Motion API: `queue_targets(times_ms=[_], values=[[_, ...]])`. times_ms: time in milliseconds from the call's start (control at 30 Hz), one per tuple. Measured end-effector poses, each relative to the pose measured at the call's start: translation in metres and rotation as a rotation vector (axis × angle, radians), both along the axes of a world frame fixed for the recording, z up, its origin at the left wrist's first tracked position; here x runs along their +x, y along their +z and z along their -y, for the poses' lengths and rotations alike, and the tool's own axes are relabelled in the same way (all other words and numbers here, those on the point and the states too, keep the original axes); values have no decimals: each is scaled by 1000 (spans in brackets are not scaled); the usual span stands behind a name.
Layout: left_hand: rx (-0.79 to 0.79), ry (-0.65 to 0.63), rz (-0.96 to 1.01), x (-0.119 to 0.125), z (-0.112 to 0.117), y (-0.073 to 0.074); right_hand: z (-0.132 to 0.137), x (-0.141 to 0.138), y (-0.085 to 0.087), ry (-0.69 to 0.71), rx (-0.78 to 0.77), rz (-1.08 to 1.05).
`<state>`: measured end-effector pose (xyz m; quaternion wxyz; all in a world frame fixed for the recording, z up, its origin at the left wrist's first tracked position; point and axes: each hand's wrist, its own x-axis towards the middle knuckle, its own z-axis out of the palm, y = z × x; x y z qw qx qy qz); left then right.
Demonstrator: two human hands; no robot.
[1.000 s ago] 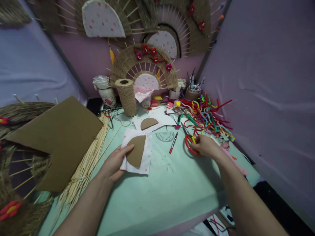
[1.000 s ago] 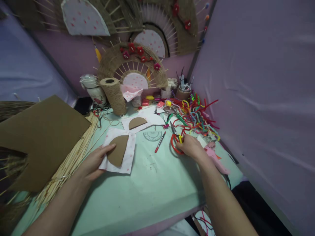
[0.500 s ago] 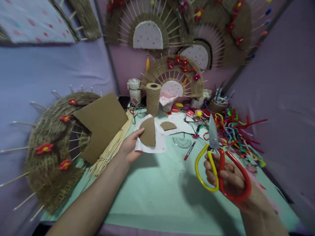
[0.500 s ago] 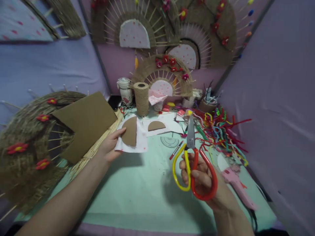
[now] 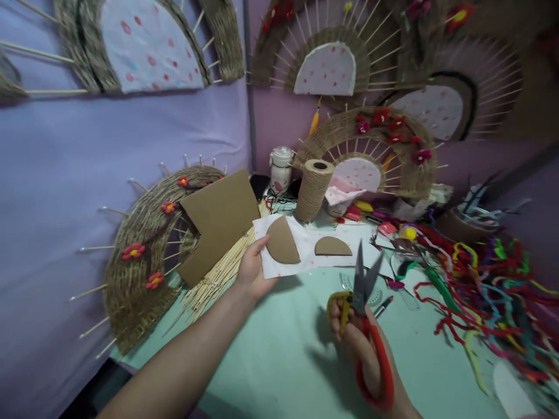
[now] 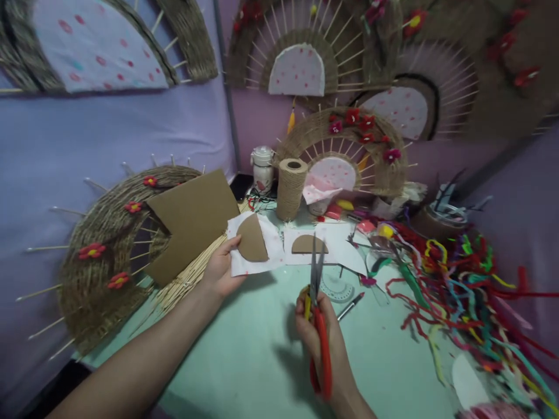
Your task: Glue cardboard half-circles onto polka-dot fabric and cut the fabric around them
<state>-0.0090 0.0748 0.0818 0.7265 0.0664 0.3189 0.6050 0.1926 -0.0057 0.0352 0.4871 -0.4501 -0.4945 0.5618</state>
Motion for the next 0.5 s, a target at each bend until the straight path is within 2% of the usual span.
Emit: queue_targets(times_ms=[133,333,400,500], values=[[138,-76,69,-9,4,-2,7,2,-6,23,-70,-119],[249,-149,195,-17,6,-1,9,8,-49,96,-204,-376],[230,-113,237,-18,6,1,9,7,-60,132,-269,-431],[142,15,241,-17,6,3,6,1,-65,171,-375,-446]])
